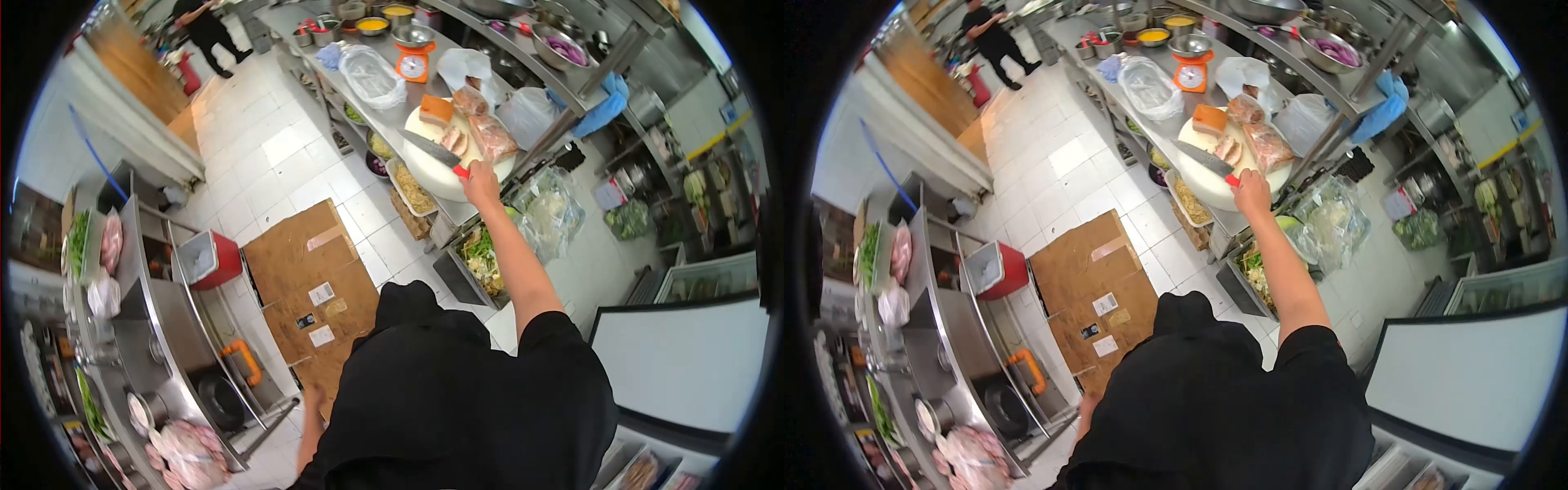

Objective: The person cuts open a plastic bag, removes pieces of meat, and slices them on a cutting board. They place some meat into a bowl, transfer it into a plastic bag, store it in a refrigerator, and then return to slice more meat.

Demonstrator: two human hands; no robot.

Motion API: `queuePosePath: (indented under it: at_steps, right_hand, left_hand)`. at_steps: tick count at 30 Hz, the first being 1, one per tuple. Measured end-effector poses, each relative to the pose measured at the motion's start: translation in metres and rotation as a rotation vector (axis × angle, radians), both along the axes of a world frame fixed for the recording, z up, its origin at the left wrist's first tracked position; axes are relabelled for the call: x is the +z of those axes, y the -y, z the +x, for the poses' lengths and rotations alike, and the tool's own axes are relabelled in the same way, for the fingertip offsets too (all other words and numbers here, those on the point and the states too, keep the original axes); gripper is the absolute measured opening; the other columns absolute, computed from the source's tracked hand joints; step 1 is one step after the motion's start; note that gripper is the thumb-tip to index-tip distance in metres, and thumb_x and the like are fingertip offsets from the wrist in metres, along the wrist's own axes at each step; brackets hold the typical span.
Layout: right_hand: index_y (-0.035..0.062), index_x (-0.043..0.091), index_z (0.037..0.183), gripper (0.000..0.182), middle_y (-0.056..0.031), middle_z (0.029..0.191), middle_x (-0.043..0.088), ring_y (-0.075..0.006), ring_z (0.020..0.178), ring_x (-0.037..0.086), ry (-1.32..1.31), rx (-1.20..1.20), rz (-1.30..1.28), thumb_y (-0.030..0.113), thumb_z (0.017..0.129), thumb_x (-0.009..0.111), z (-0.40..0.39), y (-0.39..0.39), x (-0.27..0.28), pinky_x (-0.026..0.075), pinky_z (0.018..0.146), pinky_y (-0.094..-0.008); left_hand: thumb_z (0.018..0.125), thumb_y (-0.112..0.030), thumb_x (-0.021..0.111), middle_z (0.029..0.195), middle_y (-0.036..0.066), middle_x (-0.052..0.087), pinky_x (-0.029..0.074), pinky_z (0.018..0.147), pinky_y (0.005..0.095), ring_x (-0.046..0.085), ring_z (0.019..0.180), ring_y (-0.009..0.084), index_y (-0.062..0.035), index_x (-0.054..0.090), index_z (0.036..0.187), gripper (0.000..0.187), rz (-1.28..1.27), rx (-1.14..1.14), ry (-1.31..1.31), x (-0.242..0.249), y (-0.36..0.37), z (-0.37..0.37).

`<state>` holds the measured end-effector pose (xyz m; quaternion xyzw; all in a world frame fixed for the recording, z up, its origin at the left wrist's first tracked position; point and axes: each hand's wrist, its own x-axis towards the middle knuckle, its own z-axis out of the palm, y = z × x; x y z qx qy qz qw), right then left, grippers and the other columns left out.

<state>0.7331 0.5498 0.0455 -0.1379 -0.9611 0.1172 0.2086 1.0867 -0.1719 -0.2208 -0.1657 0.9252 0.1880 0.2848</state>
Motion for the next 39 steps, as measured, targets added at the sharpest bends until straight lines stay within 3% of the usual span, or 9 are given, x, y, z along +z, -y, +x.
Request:
queuePosePath:
  at_steps: [6, 11, 14, 16, 18, 24, 28, 34, 39]
  right_hand:
    - [0.0069, 0.059, 0.123, 0.035, -0.0177, 0.116, 0.064, -0.0403, 0.112, 0.062, 0.053, 0.114, -0.117, 0.01, 0.091, 0.073, 0.016, 0.011, -0.002, 0.053, 0.092, -0.0503]
    - [0.0026, 0.056, 0.142, 0.037, -0.0229, 0.128, 0.063, -0.0438, 0.117, 0.064, -0.135, 0.076, -0.57, 0.009, 0.105, 0.058, 0.083, 0.037, 0.023, 0.053, 0.099, -0.0464]
    - [0.001, 0.057, 0.143, 0.037, -0.0213, 0.126, 0.069, -0.034, 0.113, 0.07, -0.293, -0.092, -0.782, 0.011, 0.107, 0.058, 0.114, 0.038, 0.015, 0.053, 0.099, -0.0408]
    - [0.0006, 0.059, 0.141, 0.036, -0.0148, 0.114, 0.073, -0.0237, 0.1, 0.071, -0.304, -0.313, -0.904, 0.015, 0.108, 0.06, 0.13, 0.036, 0.018, 0.054, 0.09, -0.0355]
    - [-0.0001, 0.055, 0.145, 0.039, -0.0003, 0.093, 0.062, -0.0047, 0.068, 0.052, -0.441, -0.286, -0.936, 0.018, 0.111, 0.059, 0.134, 0.03, 0.0, 0.044, 0.059, -0.022]
    - [0.0012, 0.065, 0.137, 0.036, -0.0114, 0.107, 0.074, -0.0188, 0.093, 0.07, -0.332, -0.392, -0.884, 0.017, 0.105, 0.066, 0.13, 0.038, 0.041, 0.055, 0.085, -0.0321]
    - [-0.001, 0.065, 0.139, 0.038, -0.0136, 0.107, 0.075, -0.0212, 0.096, 0.071, -0.318, -0.456, -0.875, 0.016, 0.105, 0.066, 0.12, 0.051, 0.033, 0.056, 0.09, -0.0341]
    - [-0.0004, 0.056, 0.147, 0.041, -0.0029, 0.096, 0.068, -0.0065, 0.072, 0.058, -0.434, -0.473, -1.04, 0.01, 0.108, 0.062, 0.077, 0.066, 0.047, 0.049, 0.063, -0.0235]
    - [-0.0016, 0.06, 0.143, 0.038, -0.004, 0.098, 0.069, -0.0057, 0.069, 0.058, -0.668, -0.61, -1.062, 0.015, 0.109, 0.063, 0.035, 0.091, 0.078, 0.048, 0.059, -0.0221]
  left_hand:
    - [0.106, -0.017, 0.064, 0.12, 0.023, 0.074, 0.057, 0.091, 0.0439, 0.072, 0.109, 0.039, 0.0, 0.07, 0.124, 0.025, 0.457, -0.395, -0.849, 0.231, -0.194, -0.409]
    - [0.106, -0.004, 0.06, 0.109, 0.01, 0.077, 0.058, 0.083, 0.0293, 0.073, 0.094, 0.0151, 0.0017, 0.074, 0.117, 0.019, 1.163, -0.438, -0.793, 0.404, -0.414, -0.476]
    - [0.103, -0.012, 0.066, 0.12, 0.013, 0.075, 0.06, 0.082, 0.0336, 0.072, 0.101, 0.0185, -0.0005, 0.071, 0.125, 0.025, 1.093, -0.634, -0.54, 0.385, -0.504, -0.493]
    - [0.1, -0.033, 0.072, 0.143, 0.017, 0.063, 0.06, 0.087, 0.0447, 0.063, 0.126, 0.0269, -0.0012, 0.058, 0.146, 0.057, 0.555, -1.096, -0.84, 0.32, -0.567, -0.51]
    - [0.096, -0.048, 0.073, 0.158, 0.019, 0.047, 0.057, 0.099, 0.0554, 0.046, 0.145, 0.0425, -0.0029, 0.042, 0.157, 0.082, 0.22, -1.187, -0.754, 0.291, -0.62, -0.508]
    - [0.096, -0.052, 0.071, 0.156, 0.019, 0.044, 0.059, 0.099, 0.0534, 0.047, 0.138, 0.0438, 0.0023, 0.038, 0.158, 0.089, 0.012, -1.32, -0.631, 0.294, -0.67, -0.514]
    - [0.092, -0.042, 0.076, 0.148, 0.019, 0.048, 0.063, 0.089, 0.0472, 0.052, 0.13, 0.0386, 0.0023, 0.048, 0.152, 0.08, 0.111, -1.388, -0.647, 0.261, -0.677, -0.538]
    - [0.086, -0.013, 0.072, 0.122, 0.014, 0.06, 0.064, 0.079, 0.0365, 0.061, 0.116, 0.0345, -0.0024, 0.061, 0.133, 0.05, 0.123, -1.595, -1.01, 0.23, -0.671, -0.564]
    - [0.091, -0.004, 0.062, 0.121, 0.011, 0.064, 0.061, 0.065, 0.036, 0.064, 0.11, 0.0252, -0.0067, 0.061, 0.138, 0.048, 0.752, -1.668, -0.762, 0.241, -0.658, -0.599]
